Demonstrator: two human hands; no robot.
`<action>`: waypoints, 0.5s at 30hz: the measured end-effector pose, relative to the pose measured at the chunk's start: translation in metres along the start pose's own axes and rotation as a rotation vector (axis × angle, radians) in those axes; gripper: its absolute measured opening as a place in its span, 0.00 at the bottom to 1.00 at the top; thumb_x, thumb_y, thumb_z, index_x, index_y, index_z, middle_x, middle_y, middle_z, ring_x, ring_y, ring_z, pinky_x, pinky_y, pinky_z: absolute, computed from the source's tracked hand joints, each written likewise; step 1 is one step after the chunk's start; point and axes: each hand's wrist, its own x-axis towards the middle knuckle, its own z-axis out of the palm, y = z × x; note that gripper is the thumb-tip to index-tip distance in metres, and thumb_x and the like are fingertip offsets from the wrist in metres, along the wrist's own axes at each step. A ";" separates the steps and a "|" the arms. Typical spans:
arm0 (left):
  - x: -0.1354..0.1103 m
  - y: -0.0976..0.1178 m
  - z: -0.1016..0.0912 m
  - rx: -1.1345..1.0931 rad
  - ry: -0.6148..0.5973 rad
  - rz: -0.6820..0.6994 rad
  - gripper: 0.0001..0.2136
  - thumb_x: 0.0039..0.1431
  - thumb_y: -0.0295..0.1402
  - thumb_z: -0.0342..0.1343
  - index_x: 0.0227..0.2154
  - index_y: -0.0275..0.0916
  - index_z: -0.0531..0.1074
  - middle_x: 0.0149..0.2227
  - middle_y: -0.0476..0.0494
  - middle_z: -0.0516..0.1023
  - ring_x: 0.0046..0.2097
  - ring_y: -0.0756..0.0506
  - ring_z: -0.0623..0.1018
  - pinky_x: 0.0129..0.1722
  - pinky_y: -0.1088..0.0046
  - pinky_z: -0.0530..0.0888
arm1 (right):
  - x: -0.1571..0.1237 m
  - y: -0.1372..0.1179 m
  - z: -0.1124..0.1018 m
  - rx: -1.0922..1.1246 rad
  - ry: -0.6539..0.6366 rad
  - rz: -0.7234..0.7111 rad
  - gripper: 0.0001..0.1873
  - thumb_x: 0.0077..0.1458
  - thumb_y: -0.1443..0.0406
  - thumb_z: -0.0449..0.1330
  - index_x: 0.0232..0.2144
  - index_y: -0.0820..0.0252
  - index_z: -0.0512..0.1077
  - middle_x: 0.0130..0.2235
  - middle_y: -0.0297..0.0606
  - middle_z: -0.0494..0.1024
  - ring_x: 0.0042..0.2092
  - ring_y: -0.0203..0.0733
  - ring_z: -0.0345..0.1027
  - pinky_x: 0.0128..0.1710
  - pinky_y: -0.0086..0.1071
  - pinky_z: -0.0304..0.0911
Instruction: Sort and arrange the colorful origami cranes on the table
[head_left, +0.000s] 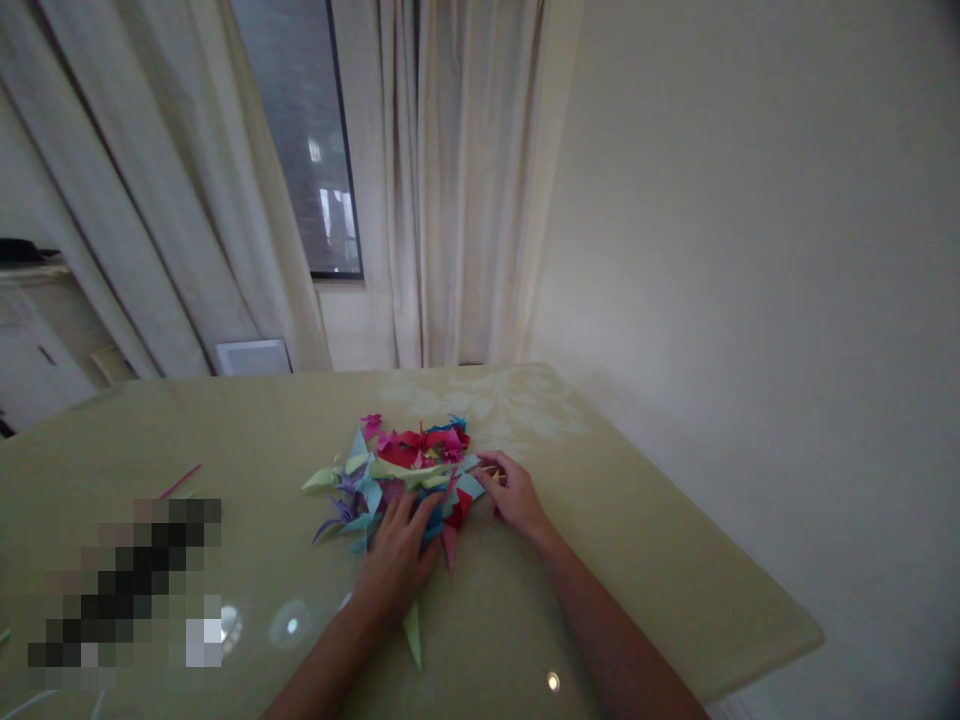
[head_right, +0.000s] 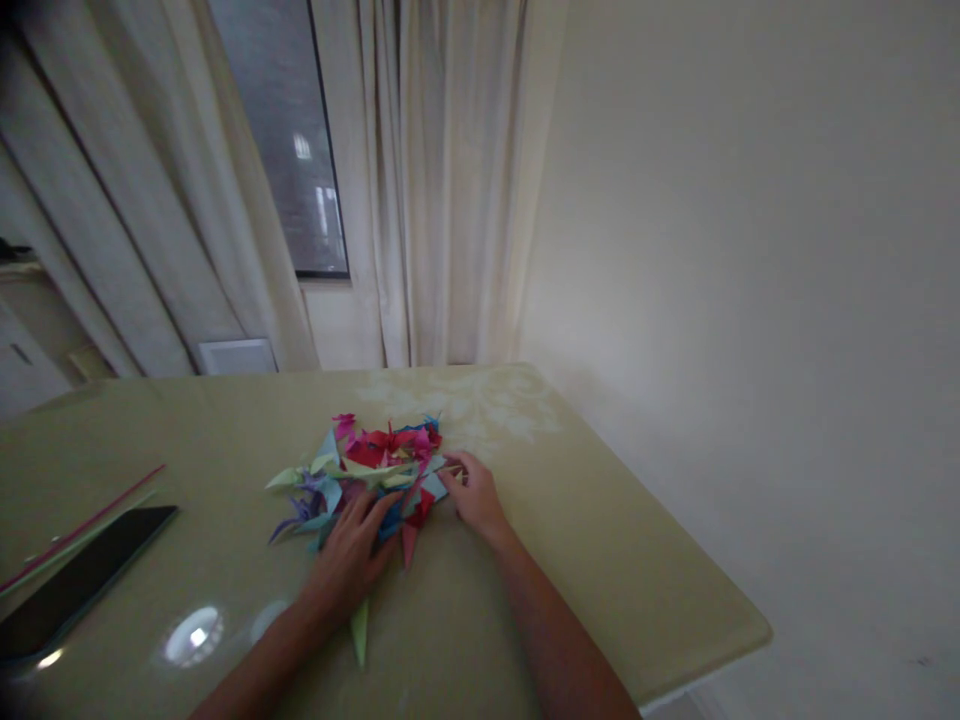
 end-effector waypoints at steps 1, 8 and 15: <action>0.000 -0.005 -0.005 -0.027 0.045 -0.025 0.21 0.70 0.35 0.54 0.64 0.45 0.72 0.56 0.37 0.76 0.59 0.35 0.77 0.60 0.52 0.76 | 0.000 0.001 -0.005 0.005 0.047 0.005 0.20 0.58 0.53 0.65 0.47 0.58 0.81 0.43 0.44 0.85 0.42 0.49 0.80 0.43 0.39 0.73; 0.011 -0.013 -0.032 -0.010 0.311 -0.160 0.24 0.67 0.50 0.57 0.58 0.41 0.75 0.61 0.32 0.69 0.59 0.31 0.75 0.60 0.45 0.74 | 0.007 -0.004 -0.012 0.001 0.376 0.009 0.16 0.57 0.51 0.64 0.33 0.57 0.74 0.34 0.38 0.79 0.37 0.45 0.73 0.41 0.36 0.68; 0.011 -0.005 -0.056 -0.078 0.546 -0.236 0.14 0.66 0.46 0.58 0.29 0.42 0.68 0.33 0.48 0.67 0.33 0.45 0.72 0.34 0.69 0.71 | -0.013 -0.032 -0.001 -0.079 0.402 -0.184 0.29 0.64 0.57 0.60 0.20 0.52 0.46 0.21 0.22 0.47 0.22 0.33 0.43 0.24 0.30 0.46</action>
